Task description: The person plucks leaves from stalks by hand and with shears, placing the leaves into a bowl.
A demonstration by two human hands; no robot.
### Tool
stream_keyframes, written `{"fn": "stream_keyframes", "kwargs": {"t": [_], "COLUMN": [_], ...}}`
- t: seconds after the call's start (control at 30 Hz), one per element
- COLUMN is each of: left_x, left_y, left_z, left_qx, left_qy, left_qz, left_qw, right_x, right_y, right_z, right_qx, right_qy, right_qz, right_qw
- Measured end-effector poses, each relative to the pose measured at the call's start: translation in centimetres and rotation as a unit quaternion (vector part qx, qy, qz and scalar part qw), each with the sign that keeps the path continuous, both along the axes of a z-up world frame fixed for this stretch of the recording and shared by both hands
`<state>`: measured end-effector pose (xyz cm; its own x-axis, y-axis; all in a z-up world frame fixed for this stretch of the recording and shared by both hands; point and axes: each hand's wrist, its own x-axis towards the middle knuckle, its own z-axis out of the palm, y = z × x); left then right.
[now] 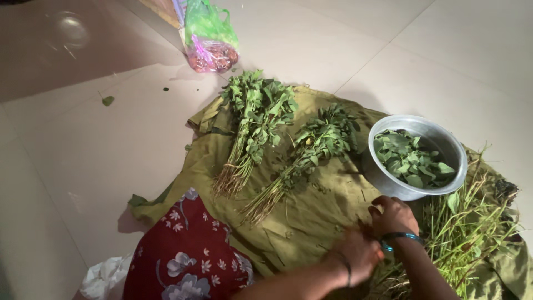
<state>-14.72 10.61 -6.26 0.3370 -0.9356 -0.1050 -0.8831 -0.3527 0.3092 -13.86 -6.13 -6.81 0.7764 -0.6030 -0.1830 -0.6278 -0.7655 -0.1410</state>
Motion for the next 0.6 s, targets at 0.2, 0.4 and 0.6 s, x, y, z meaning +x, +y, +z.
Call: {"fn": "stream_keyframes", "kwargs": {"t": [0.2, 0.4, 0.6], "left_x": [10.9, 7.3, 8.2], "left_y": [1.6, -2.2, -4.3], "left_z": [1.3, -2.8, -3.0], "left_qx": [-0.061, 0.13, 0.051], "left_qy": [0.299, 0.042, 0.005], "left_qz": [0.398, 0.088, 0.068], "left_qw": [0.865, 0.987, 0.996], "right_x": [0.8, 2.5, 2.7], "right_y": [0.8, 1.9, -0.7], "right_z": [-0.8, -2.6, -2.2], "right_qx": [0.054, 0.053, 0.042], "right_qy": [-0.028, -0.117, -0.131], "right_qz": [0.036, 0.104, -0.001], "right_qw": [0.998, 0.986, 0.991]}}
